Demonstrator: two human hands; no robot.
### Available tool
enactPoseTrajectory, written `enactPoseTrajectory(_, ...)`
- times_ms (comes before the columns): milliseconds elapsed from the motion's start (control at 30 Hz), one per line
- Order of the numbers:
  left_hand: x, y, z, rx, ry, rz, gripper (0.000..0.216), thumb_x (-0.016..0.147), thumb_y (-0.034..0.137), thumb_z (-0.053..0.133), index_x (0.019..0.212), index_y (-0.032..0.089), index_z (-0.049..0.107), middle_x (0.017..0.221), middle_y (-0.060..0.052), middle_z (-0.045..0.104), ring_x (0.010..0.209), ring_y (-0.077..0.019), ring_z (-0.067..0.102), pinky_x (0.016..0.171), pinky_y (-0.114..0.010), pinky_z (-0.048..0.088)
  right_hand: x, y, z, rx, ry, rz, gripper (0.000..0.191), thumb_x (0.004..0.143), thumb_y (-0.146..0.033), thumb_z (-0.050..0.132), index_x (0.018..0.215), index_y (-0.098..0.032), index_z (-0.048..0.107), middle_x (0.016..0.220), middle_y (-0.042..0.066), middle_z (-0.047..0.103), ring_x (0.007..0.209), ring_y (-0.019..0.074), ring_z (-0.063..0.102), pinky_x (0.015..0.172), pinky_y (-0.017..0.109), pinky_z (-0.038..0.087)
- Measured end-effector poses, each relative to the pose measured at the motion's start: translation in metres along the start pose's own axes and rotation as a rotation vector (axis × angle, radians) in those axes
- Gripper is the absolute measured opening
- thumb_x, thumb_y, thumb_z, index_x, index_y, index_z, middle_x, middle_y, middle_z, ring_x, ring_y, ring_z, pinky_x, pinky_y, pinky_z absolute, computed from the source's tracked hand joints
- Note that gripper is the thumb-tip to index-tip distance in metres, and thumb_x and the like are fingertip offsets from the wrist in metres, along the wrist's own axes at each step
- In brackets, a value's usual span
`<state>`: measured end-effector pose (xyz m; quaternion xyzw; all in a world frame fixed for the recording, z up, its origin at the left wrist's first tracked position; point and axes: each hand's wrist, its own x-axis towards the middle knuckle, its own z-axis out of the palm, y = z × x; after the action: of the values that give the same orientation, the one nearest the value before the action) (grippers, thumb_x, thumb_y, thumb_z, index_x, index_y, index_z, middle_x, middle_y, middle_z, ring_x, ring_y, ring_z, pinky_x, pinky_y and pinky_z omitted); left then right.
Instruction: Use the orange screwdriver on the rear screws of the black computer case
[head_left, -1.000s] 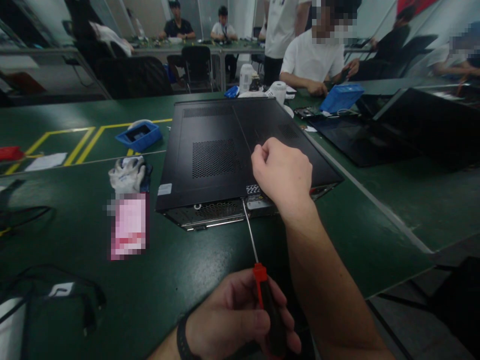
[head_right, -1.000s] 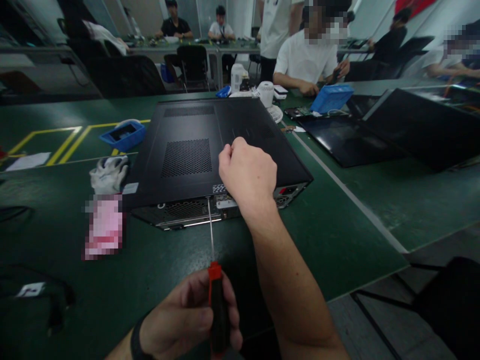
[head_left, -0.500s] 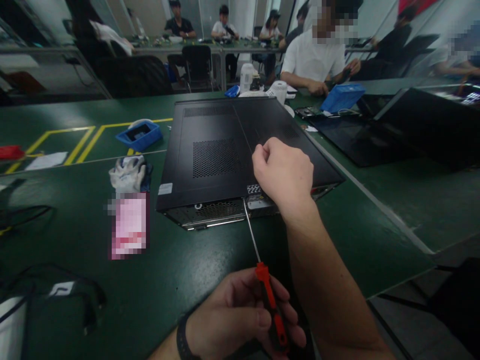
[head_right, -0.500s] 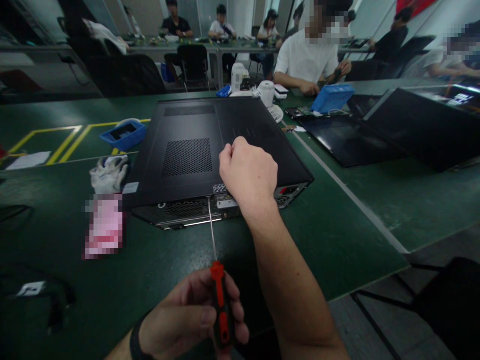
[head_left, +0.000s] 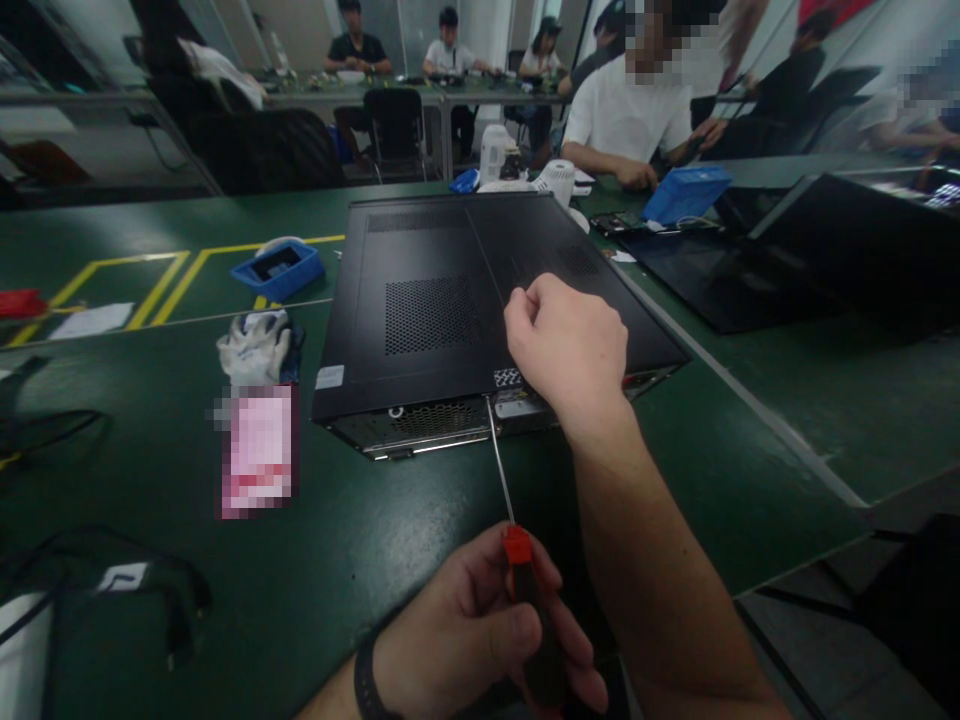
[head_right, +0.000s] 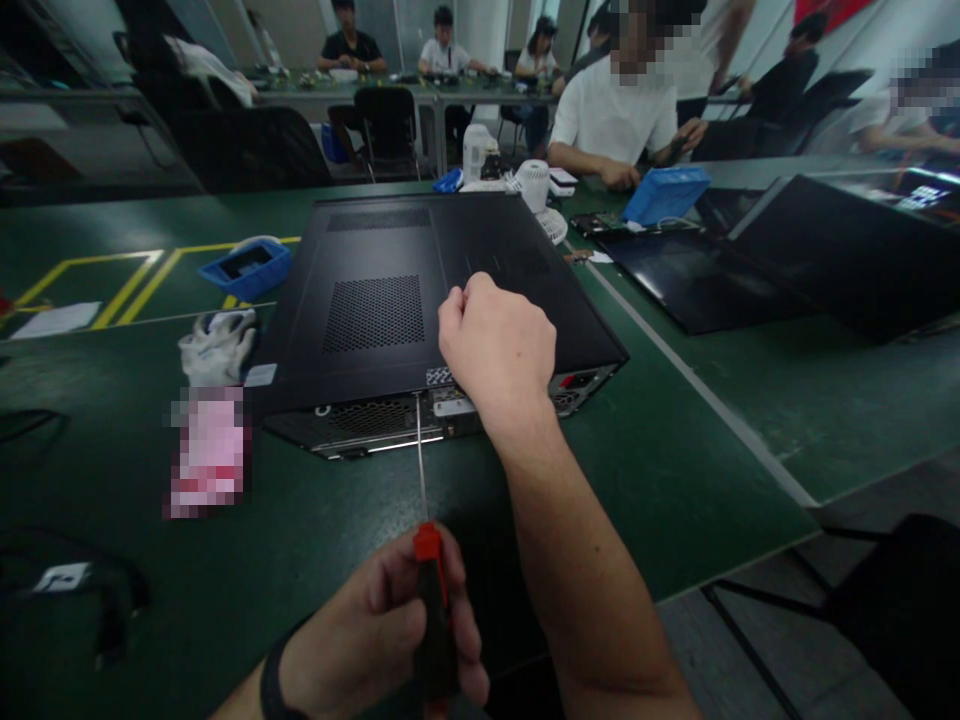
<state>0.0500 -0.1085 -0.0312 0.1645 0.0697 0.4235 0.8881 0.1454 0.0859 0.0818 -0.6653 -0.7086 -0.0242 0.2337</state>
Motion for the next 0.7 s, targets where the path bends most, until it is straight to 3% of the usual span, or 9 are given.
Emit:
enactPoseTrajectory(167, 0.000, 0.010, 0.008, -0.050, 0.006, -0.052, 0.030, 0.093, 0.022, 0.075, 0.121, 0.014, 0.071, 0.108, -0.009, 0.081, 0.101, -0.0233, 0.080, 0.079, -0.031, 0.068, 0.001, 0.000, 0.000, -0.004, -0.005, 0.003, 0.037, 0.100, -0.042, 0.045, 0.102, -0.019, 0.073, 0.090, 0.013, 0.077, 0.082, 0.0266, 0.071, 0.078, 0.038, 0.049)
enactPoseTrajectory(267, 0.001, 0.009, 0.007, -0.050, 0.008, -0.053, 0.029, 0.092, 0.018, 0.075, 0.121, 0.016, 0.071, 0.110, -0.008, 0.081, 0.103, -0.0227, 0.080, 0.079, -0.030, 0.068, 0.001, 0.000, 0.001, -0.008, -0.003, 0.006, 0.036, 0.101, -0.042, 0.045, 0.101, -0.019, 0.073, 0.090, 0.013, 0.077, 0.083, 0.0266, 0.071, 0.079, 0.038, 0.049)
enactPoseTrajectory(467, 0.002, -0.003, -0.003, -0.005, -0.006, 0.051, 0.024, 0.092, 0.015, 0.077, 0.113, 0.019, 0.066, 0.107, -0.006, 0.080, 0.093, -0.0206, 0.082, 0.064, -0.022, 0.066, 0.000, 0.000, 0.001, -0.011, 0.001, 0.001, 0.036, 0.100, -0.042, 0.045, 0.100, -0.019, 0.073, 0.090, 0.013, 0.077, 0.081, 0.0264, 0.071, 0.077, 0.038, 0.049)
enactPoseTrajectory(700, 0.002, 0.008, 0.005, -0.037, -0.008, -0.035, 0.027, 0.091, 0.016, 0.077, 0.118, 0.015, 0.070, 0.108, -0.009, 0.080, 0.100, -0.0217, 0.080, 0.073, -0.027, 0.068, 0.001, 0.001, 0.003, -0.008, 0.012, 0.002, 0.037, 0.100, -0.043, 0.044, 0.100, -0.020, 0.073, 0.089, 0.013, 0.076, 0.080, 0.0269, 0.071, 0.076, 0.038, 0.048)
